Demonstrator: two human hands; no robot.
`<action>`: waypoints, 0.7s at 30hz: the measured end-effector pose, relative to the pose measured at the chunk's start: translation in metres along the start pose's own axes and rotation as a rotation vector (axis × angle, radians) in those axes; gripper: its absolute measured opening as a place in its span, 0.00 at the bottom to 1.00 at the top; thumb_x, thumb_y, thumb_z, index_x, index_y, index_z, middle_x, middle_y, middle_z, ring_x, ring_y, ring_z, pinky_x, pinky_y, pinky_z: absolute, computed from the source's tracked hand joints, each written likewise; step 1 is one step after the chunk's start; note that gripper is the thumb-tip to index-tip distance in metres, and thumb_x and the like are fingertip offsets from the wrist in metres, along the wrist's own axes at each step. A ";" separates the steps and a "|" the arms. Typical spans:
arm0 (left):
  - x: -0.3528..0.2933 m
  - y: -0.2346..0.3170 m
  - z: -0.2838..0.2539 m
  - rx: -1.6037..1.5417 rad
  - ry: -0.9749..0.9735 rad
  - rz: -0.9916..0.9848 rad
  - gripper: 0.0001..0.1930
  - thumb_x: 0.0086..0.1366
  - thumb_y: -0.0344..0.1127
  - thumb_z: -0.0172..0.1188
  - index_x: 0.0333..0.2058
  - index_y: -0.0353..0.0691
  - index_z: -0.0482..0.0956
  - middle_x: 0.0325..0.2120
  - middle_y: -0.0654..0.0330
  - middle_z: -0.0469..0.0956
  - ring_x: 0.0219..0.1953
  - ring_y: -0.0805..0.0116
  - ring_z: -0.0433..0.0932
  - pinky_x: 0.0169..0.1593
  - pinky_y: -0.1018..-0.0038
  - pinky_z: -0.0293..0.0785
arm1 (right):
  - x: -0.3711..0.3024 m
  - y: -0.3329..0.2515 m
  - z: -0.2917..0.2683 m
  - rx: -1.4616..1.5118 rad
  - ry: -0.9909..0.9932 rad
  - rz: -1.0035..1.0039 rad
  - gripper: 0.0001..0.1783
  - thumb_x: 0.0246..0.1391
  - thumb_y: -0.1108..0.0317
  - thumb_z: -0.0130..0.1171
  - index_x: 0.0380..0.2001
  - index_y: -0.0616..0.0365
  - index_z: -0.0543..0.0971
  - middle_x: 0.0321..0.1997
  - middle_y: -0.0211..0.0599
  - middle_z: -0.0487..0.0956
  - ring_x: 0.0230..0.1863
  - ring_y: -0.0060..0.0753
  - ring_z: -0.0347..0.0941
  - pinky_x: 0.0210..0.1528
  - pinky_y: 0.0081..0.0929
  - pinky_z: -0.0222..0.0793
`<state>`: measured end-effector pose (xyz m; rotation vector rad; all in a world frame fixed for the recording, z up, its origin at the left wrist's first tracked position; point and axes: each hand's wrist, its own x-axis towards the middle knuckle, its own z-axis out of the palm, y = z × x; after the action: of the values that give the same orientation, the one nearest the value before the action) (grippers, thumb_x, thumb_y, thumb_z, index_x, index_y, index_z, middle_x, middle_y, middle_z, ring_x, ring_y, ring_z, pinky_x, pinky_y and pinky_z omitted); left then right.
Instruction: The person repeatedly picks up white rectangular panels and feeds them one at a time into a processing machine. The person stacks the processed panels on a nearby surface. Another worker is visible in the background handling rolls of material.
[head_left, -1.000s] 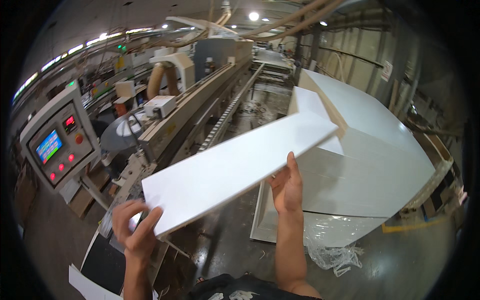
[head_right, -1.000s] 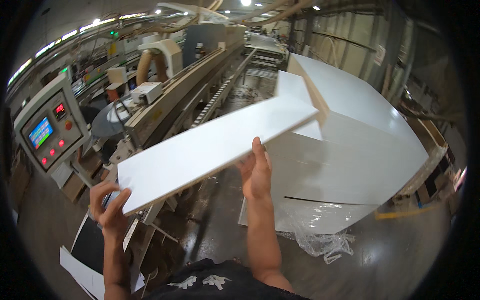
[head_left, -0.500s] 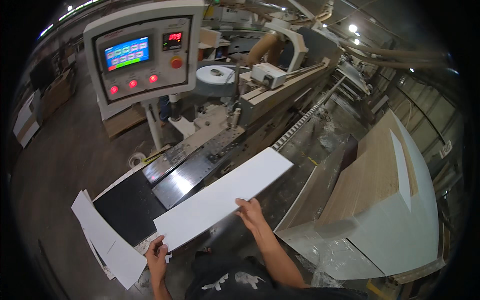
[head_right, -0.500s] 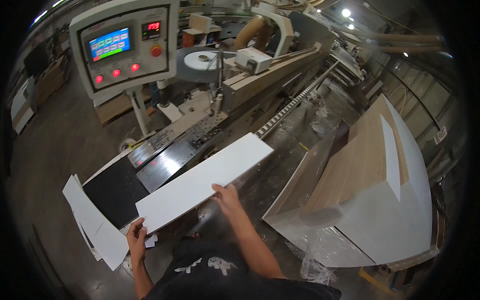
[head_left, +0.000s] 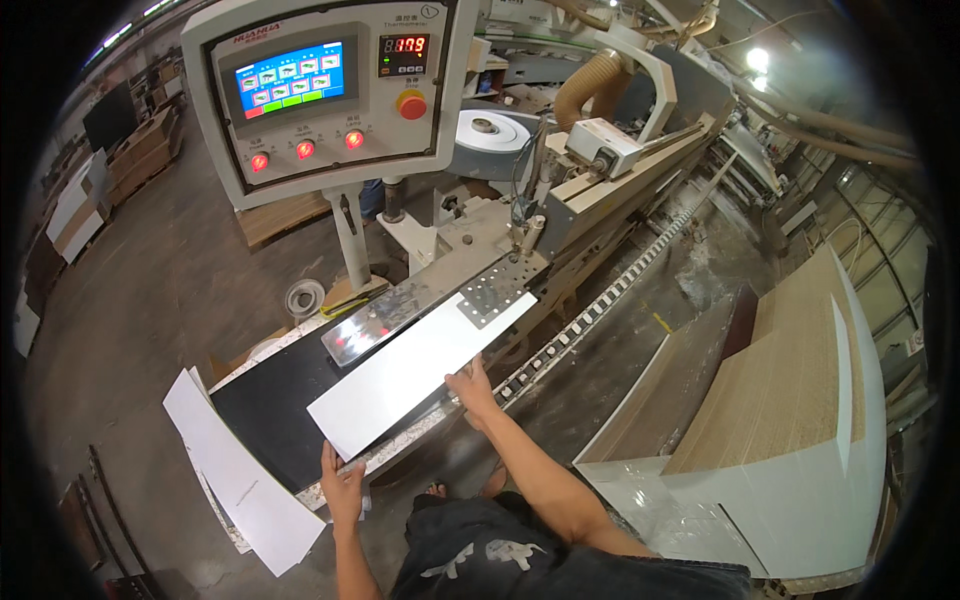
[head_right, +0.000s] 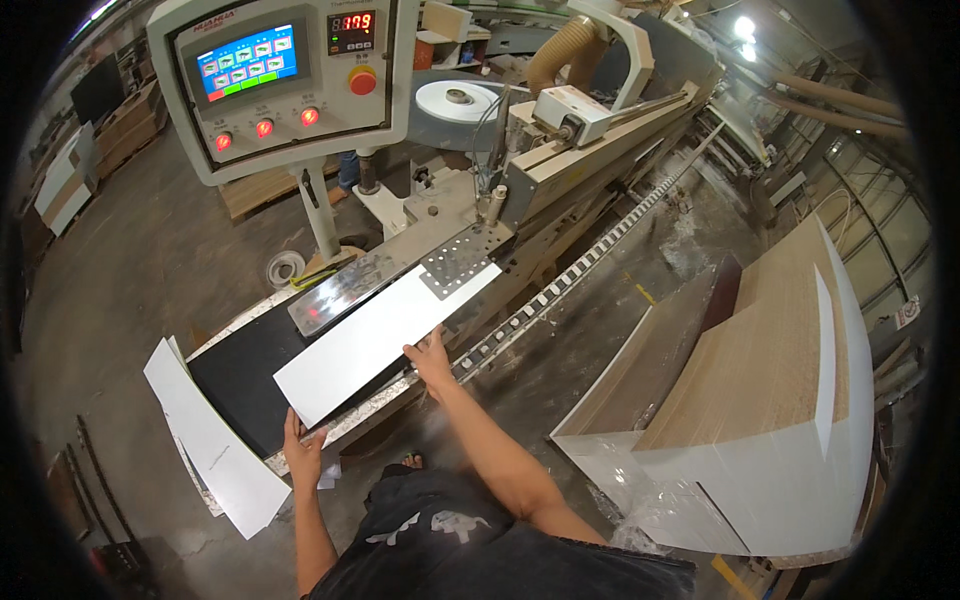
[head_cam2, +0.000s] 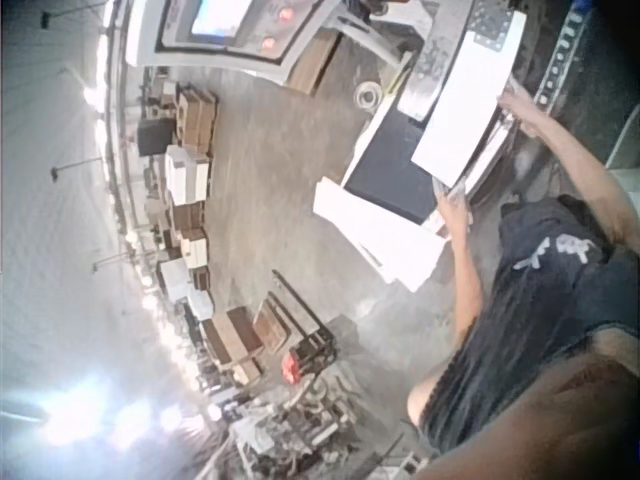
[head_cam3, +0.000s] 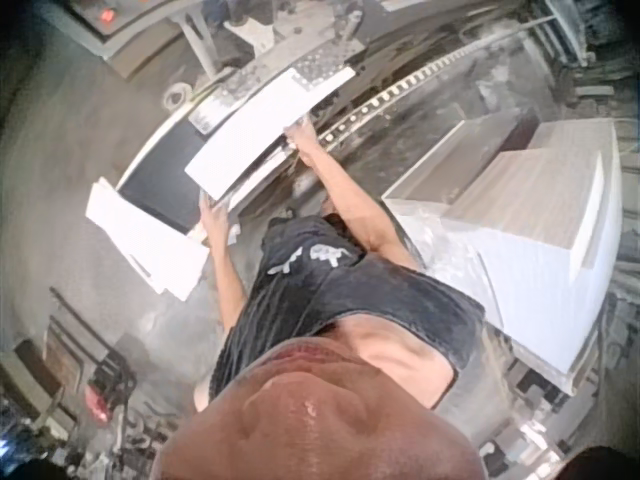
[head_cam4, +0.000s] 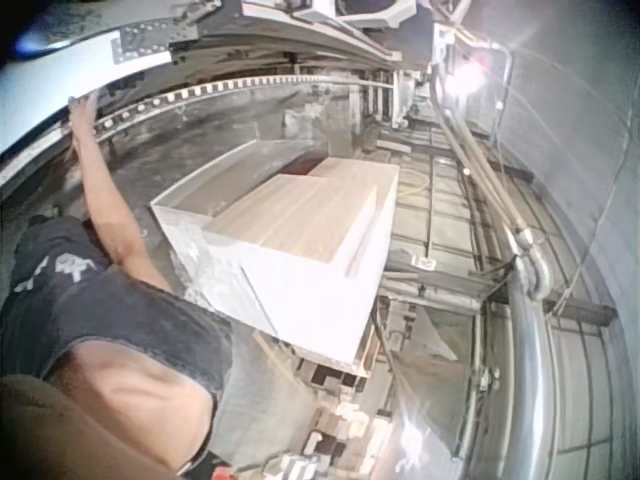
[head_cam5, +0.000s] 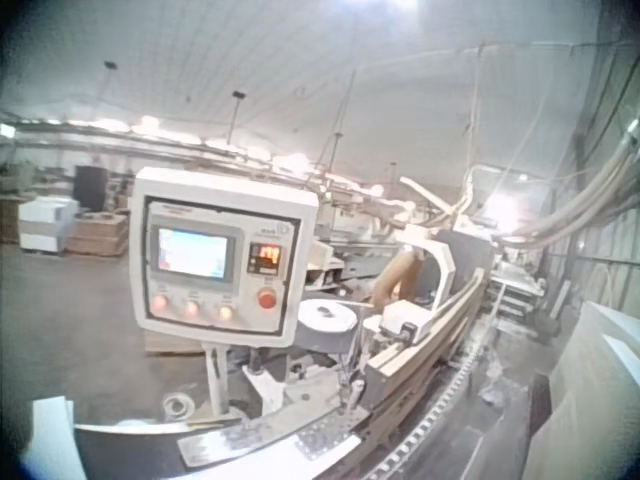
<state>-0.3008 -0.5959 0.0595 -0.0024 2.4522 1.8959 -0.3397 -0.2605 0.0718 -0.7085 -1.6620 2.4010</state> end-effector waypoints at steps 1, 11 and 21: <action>0.005 0.006 0.004 0.073 -0.015 0.004 0.41 0.65 0.27 0.68 0.74 0.33 0.59 0.65 0.43 0.74 0.59 0.58 0.79 0.52 0.68 0.79 | 0.007 0.001 -0.002 -0.039 0.014 -0.026 0.60 0.63 0.75 0.63 0.79 0.62 0.27 0.81 0.55 0.50 0.77 0.47 0.56 0.73 0.40 0.61; 0.023 0.008 0.024 0.476 0.157 0.235 0.32 0.60 0.26 0.70 0.65 0.34 0.74 0.67 0.44 0.72 0.64 0.45 0.74 0.63 0.59 0.72 | 0.041 0.020 -0.058 -0.636 0.038 -0.370 0.39 0.65 0.71 0.59 0.72 0.80 0.57 0.83 0.67 0.28 0.85 0.63 0.26 0.80 0.45 0.45; 0.053 0.038 0.099 0.780 0.045 0.420 0.29 0.63 0.37 0.68 0.62 0.35 0.74 0.68 0.45 0.70 0.70 0.40 0.65 0.71 0.48 0.56 | 0.092 -0.032 -0.124 -0.501 0.027 -0.302 0.37 0.65 0.75 0.58 0.73 0.77 0.58 0.83 0.65 0.28 0.85 0.58 0.23 0.82 0.39 0.37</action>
<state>-0.3520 -0.4896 0.0692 0.5281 3.2272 0.8805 -0.3693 -0.1091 0.0390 -0.4948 -2.2019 1.7803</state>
